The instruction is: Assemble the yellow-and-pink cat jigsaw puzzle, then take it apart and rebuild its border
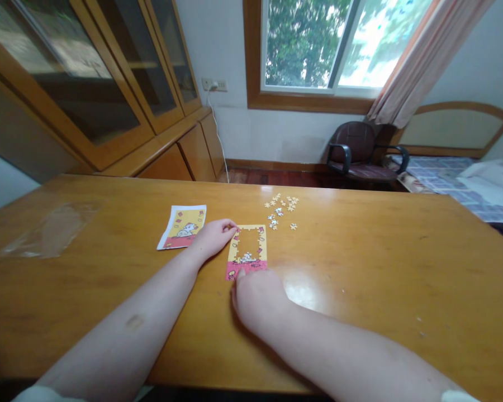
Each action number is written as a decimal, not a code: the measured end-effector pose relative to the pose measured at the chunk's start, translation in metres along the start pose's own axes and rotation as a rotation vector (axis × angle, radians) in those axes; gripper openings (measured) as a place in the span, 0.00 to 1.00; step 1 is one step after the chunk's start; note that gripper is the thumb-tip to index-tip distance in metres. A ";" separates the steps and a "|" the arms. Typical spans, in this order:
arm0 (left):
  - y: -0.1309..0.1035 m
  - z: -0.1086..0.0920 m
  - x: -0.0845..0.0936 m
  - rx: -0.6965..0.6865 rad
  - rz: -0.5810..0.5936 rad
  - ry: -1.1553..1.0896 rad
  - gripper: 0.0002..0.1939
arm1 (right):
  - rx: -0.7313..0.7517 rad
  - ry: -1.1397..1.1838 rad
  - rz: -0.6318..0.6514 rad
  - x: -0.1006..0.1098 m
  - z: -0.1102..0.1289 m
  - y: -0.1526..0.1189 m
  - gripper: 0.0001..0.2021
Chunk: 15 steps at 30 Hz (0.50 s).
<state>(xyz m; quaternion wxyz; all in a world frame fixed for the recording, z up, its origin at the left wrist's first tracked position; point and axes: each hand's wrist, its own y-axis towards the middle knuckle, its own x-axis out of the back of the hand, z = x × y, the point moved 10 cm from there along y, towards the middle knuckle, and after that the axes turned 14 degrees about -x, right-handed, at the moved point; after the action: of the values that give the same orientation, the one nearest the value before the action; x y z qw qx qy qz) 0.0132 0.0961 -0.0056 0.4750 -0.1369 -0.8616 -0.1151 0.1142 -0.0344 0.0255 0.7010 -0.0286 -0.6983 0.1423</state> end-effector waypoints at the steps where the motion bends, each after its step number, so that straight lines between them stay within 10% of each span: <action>1: 0.000 0.000 0.000 0.001 0.001 0.001 0.13 | -0.021 -0.007 0.014 -0.001 0.000 -0.001 0.15; 15: 0.001 -0.002 0.000 -0.013 -0.001 -0.009 0.13 | -0.050 0.064 -0.008 -0.002 -0.005 0.008 0.22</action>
<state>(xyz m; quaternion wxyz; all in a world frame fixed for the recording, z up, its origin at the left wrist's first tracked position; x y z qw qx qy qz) 0.0152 0.0960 -0.0040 0.4703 -0.1400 -0.8630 -0.1201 0.1175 -0.0268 0.0216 0.7226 -0.0477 -0.6789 0.1210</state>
